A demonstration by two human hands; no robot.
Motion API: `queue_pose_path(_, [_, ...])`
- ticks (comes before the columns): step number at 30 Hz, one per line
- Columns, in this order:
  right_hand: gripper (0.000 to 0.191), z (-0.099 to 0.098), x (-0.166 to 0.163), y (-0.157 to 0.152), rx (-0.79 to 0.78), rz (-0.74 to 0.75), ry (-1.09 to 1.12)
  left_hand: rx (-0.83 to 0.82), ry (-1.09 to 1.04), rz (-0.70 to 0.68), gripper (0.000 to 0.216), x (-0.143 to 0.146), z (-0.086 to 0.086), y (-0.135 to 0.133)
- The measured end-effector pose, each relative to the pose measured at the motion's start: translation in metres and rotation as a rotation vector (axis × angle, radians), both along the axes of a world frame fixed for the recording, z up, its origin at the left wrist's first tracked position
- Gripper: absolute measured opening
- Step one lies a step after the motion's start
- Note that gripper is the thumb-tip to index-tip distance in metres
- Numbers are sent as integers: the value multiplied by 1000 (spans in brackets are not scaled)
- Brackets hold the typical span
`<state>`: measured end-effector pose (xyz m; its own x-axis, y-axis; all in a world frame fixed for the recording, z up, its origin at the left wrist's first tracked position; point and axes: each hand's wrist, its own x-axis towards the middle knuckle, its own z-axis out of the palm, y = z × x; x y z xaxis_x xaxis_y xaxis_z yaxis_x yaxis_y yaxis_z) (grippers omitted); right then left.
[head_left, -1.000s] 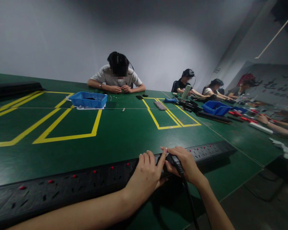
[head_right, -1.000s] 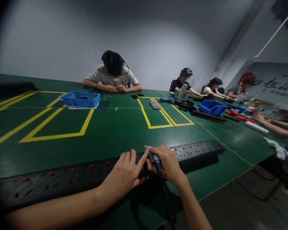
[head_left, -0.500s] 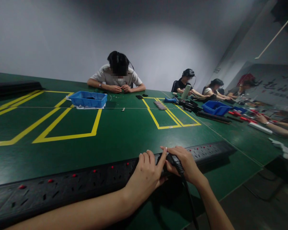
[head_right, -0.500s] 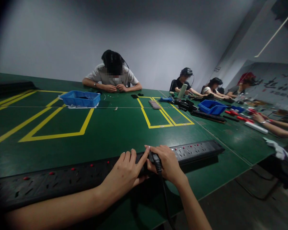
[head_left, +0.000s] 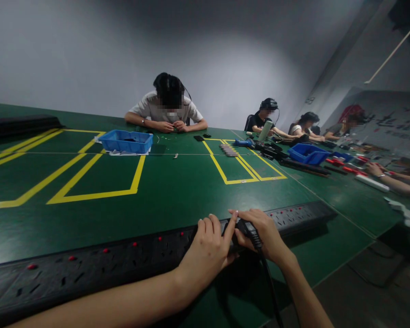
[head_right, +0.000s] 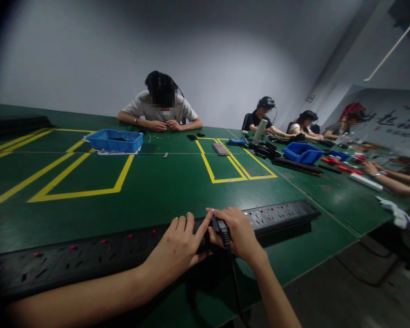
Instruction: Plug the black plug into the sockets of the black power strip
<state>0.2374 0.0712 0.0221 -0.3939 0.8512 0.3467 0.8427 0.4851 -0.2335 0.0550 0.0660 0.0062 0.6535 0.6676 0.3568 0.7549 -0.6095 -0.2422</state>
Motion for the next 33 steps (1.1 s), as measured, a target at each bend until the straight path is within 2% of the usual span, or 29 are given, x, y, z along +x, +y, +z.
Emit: queue_pose_path(33, [40, -2, 0, 1, 26, 2, 4, 17, 11, 5, 82, 0, 0, 0])
